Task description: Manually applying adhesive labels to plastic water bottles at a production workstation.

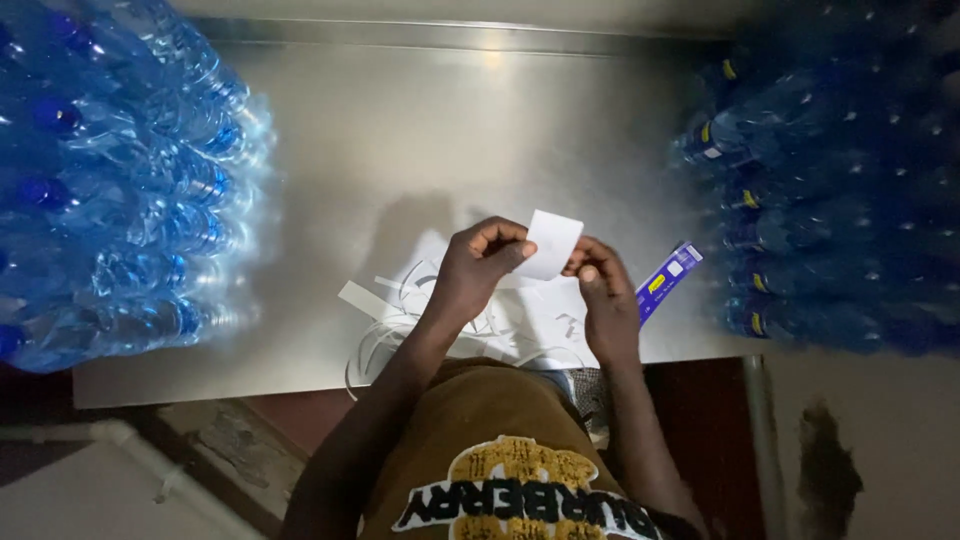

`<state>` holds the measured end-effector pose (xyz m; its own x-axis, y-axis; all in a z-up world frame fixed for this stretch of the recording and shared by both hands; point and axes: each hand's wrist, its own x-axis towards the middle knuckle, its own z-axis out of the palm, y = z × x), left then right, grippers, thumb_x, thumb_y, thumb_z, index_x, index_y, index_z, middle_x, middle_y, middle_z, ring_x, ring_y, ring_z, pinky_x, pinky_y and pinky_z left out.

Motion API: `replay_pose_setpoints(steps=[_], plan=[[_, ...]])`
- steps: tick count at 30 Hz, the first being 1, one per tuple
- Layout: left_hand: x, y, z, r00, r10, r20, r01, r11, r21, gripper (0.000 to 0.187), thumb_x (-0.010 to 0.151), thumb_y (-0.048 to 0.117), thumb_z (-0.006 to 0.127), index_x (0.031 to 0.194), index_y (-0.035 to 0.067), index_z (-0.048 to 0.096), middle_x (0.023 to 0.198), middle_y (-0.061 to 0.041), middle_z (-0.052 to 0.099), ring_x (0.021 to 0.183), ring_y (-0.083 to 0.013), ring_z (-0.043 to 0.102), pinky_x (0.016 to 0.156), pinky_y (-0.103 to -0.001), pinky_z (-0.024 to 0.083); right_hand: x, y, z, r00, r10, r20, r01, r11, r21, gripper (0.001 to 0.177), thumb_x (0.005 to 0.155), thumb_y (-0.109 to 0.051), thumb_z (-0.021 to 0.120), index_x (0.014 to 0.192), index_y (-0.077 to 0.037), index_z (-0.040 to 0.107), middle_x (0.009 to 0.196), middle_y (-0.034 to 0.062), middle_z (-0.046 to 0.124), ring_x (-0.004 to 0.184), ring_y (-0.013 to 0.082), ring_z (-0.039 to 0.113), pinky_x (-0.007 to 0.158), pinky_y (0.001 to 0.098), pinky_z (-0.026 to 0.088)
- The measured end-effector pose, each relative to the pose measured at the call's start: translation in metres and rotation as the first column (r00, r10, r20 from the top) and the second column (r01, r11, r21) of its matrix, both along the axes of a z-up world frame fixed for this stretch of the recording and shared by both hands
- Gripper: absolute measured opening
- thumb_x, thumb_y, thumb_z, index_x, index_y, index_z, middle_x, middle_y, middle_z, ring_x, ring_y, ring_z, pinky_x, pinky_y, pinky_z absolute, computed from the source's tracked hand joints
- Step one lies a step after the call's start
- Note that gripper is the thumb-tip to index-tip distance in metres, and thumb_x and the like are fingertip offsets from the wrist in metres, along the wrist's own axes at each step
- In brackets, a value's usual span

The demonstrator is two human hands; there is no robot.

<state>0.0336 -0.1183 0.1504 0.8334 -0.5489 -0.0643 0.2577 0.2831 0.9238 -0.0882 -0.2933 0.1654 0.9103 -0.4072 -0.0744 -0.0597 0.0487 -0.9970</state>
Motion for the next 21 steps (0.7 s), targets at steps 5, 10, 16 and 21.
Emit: replay_pose_setpoints(steps=[5, 10, 16, 21], plan=[[-0.013, 0.005, 0.020, 0.993, 0.045, 0.105, -0.046, 0.999, 0.010, 0.025, 0.104, 0.022, 0.086, 0.121, 0.006, 0.078, 0.094, -0.007, 0.073, 0.093, -0.0110, 0.065, 0.087, -0.033, 0.058, 0.018, 0.001, 0.023, 0.989, -0.034, 0.146, 0.061, 0.982, -0.181, 0.015, 0.109, -0.012, 0.076, 0.111, 0.001, 0.070, 0.089, 0.0084, 0.058, 0.084, 0.0173, 0.060, 0.086, 0.0350, 0.055], [-0.024, 0.006, 0.003, 0.997, -0.052, 0.052, 0.055, 0.997, -0.048, 0.016, 0.109, 0.019, 0.078, 0.110, 0.004, 0.079, 0.086, -0.004, 0.066, 0.085, -0.0107, 0.060, 0.079, -0.030, 0.054, 0.020, 0.021, 0.023, 0.998, -0.032, 0.061, 0.040, 0.990, -0.138, 0.009, 0.113, -0.011, 0.067, 0.112, -0.002, 0.069, 0.091, 0.0081, 0.061, 0.072, 0.0130, 0.059, 0.069, 0.0293, 0.053], [-0.016, -0.001, -0.022, 0.993, 0.046, -0.106, -0.059, 0.990, -0.128, 0.012, 0.112, 0.011, 0.069, 0.109, 0.000, 0.074, 0.084, -0.008, 0.063, 0.078, -0.0149, 0.065, 0.074, -0.031, 0.058, 0.021, 0.044, 0.005, 0.972, 0.058, 0.229, -0.063, 0.998, 0.017, 0.027, 0.110, -0.015, 0.071, 0.129, 0.001, 0.058, 0.100, 0.0130, 0.064, 0.091, 0.0195, 0.066, 0.084, 0.0362, 0.057], [-0.021, 0.011, 0.013, 0.990, 0.126, 0.064, -0.127, 0.992, 0.005, 0.014, 0.113, 0.013, 0.070, 0.111, 0.000, 0.074, 0.087, -0.012, 0.065, 0.086, -0.0165, 0.065, 0.079, -0.037, 0.058, 0.029, 0.052, 0.011, 0.988, 0.042, 0.151, 0.003, 0.958, -0.286, 0.059, 0.103, 0.003, 0.077, 0.151, -0.001, 0.043, 0.114, 0.0105, 0.055, 0.109, 0.0227, 0.061, 0.104, 0.0441, 0.053]])
